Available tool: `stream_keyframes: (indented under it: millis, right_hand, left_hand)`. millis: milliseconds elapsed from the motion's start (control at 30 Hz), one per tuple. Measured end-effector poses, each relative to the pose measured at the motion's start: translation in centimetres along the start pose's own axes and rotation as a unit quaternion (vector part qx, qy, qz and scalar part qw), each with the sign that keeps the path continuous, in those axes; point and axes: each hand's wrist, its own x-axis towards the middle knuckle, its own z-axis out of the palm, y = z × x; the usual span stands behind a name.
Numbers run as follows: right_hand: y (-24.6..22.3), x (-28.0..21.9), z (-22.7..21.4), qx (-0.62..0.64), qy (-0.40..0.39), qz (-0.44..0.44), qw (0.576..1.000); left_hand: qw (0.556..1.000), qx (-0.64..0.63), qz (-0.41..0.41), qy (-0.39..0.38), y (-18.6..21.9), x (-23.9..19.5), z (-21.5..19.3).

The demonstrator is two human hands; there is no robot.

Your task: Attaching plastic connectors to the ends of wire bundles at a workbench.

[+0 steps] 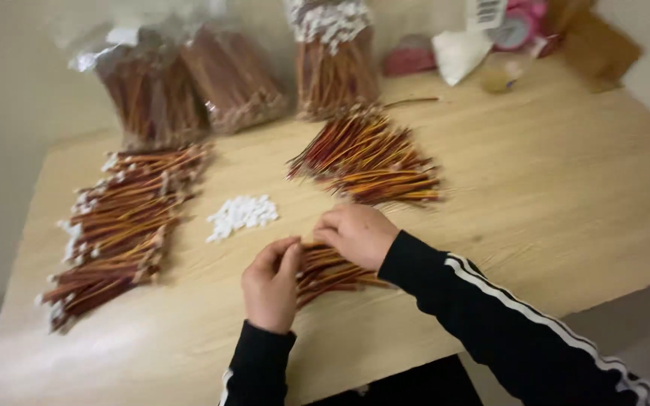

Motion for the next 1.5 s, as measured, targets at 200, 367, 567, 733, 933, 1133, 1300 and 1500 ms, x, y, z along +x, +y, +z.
stream_keyframes:
  millis: [200,367,567,733,933,1133,1300,1500]
  right_hand:
    - [10.8,-1.9,-4.5,-0.057,0.074,0.294,0.951]
    - [21.1,-4.8,-2.8,-0.128,0.158,0.317,0.926]
    - [23.2,-4.7,-2.1,-0.109,0.177,0.299,0.931]
    - [17.6,-4.7,-5.3,0.015,0.174,0.353,0.919]
    - [17.5,-4.4,-6.4,0.066,0.222,0.295,0.927]
    - [12.0,-4.4,-8.5,0.166,0.329,0.172,0.914]
    - [5.0,-4.8,-7.7,0.215,0.364,0.064,0.904]
    - [-3.5,-6.0,-3.3,0.203,0.319,-0.024,0.926]
  left_hand:
    - [0.965,0.255,0.021,0.064,-1.9,-0.4,-1.6]
    - [0.948,0.277,0.153,0.043,-1.9,-1.0,-2.0]
    - [0.951,0.254,0.175,0.026,-0.3,-1.5,-2.1]
    - [0.962,0.218,0.162,0.022,1.1,-2.3,-2.1]
    - [0.976,0.178,0.124,0.008,1.7,-3.1,-1.9]
    - [0.965,0.194,0.177,0.024,3.7,-3.7,-2.0]
    - [0.905,0.250,0.326,0.108,7.7,-5.1,-1.3]
    - [0.836,0.280,0.461,0.104,10.7,-5.4,-0.4]
